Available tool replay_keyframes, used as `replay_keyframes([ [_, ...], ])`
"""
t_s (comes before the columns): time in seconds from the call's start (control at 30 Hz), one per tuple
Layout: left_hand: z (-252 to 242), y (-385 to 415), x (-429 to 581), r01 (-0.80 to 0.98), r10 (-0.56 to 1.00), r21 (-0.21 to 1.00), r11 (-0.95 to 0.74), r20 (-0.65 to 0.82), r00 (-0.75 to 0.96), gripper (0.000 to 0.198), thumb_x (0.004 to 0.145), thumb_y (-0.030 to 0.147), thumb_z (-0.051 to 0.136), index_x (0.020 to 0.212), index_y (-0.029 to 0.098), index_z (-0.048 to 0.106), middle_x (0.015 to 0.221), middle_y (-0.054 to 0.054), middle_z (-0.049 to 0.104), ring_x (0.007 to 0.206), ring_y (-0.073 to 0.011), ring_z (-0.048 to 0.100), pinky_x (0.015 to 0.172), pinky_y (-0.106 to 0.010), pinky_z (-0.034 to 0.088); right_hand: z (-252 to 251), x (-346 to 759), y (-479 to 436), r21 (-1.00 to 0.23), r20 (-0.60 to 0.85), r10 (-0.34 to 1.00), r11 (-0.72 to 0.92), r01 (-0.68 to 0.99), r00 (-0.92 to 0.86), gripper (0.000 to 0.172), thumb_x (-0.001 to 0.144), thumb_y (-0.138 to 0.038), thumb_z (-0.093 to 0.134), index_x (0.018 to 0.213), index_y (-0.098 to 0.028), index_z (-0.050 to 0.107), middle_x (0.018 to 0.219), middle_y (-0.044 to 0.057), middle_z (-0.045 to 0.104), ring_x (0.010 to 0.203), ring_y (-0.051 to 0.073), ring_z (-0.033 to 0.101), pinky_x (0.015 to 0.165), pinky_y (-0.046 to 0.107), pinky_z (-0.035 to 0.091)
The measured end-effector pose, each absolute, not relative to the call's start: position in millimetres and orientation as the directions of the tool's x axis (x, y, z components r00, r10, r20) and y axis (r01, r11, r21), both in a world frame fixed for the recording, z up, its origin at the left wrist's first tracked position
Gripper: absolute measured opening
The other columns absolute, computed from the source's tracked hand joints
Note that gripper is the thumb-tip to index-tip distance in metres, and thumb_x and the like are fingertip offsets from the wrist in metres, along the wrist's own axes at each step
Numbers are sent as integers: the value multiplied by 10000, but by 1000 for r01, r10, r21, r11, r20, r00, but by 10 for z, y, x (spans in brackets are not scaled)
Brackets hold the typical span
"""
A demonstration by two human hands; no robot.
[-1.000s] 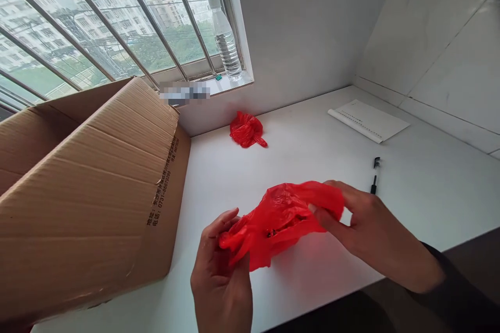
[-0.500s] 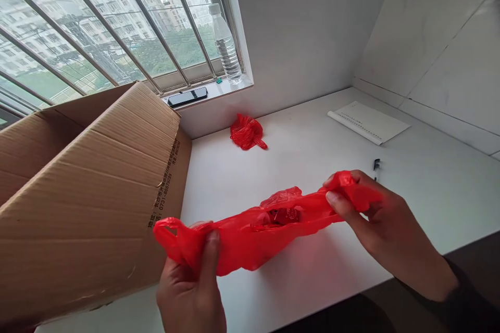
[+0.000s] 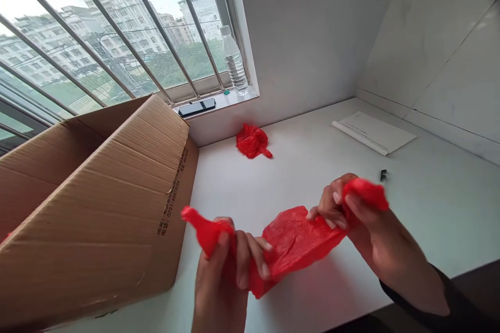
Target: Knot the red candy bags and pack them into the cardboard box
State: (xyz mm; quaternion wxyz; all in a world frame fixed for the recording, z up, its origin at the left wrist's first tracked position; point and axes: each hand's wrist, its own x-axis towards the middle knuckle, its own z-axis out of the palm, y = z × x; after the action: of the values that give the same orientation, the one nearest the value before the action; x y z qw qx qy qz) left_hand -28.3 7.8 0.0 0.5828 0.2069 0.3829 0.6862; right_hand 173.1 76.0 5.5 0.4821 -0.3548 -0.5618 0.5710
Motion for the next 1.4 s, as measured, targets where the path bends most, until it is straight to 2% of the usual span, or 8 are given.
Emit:
replay_keyframes([
  [0.23,155,135,-217,-658,945,750,74,-264,-194,284,988,426,587,1178,223,643,646,35,463,635,-160,543,709,-312,489,97,1477,799,-991,134,903,129,-39,-408,454,912,-741,458,923,-287,468,794,14,514,728,236,623,653,394,574],
  [0.47,88,167,-291,-620,970,770,151,-237,-58,353,996,462,580,824,182,711,568,24,440,575,-133,508,598,-248,434,406,1311,605,-973,141,817,218,74,-559,321,1091,-353,347,830,-265,511,843,10,553,774,180,570,712,328,519],
  [0.63,131,164,-281,-547,945,814,194,-305,-118,266,909,439,736,1031,202,735,526,78,392,472,-73,346,481,-174,353,577,1295,647,-739,341,758,582,341,-555,173,1025,-223,494,905,-269,610,922,23,556,939,191,561,814,323,520],
  [0.77,270,40,-137,-330,972,934,140,-193,-132,294,806,305,798,1091,252,753,797,-20,688,661,-164,605,659,-265,536,652,1263,686,-713,336,688,632,303,-643,141,1019,-205,543,925,-263,631,855,-8,651,852,172,615,814,317,545],
  [0.9,253,-45,-78,-43,940,974,222,-226,-254,215,747,353,810,942,263,795,885,-71,757,785,-269,675,666,-330,550,705,1247,674,-693,334,635,666,275,-697,187,951,-231,681,1130,-286,684,1006,-22,752,971,188,692,916,327,579],
  [1.03,187,1,-166,-198,913,931,305,-345,-218,355,795,585,775,728,237,741,704,-27,670,694,-216,620,644,-308,540,665,1341,782,-630,381,677,688,360,-629,387,1007,-311,612,1393,-328,585,1256,30,709,1188,241,641,980,406,570],
  [1.27,76,167,-360,-422,925,835,352,-380,19,350,953,549,633,1034,237,768,662,-1,618,646,-154,551,675,-246,505,521,1394,808,-840,182,804,426,335,-566,142,1032,-300,581,981,-295,713,943,-32,711,884,137,667,818,271,540],
  [1.4,32,226,-433,-426,964,869,252,-263,34,226,944,420,676,909,210,751,824,-25,643,745,-151,580,732,-248,501,455,1393,699,-856,208,701,468,220,-682,97,1011,-276,626,965,-286,711,909,-44,710,875,122,666,824,246,535],
])
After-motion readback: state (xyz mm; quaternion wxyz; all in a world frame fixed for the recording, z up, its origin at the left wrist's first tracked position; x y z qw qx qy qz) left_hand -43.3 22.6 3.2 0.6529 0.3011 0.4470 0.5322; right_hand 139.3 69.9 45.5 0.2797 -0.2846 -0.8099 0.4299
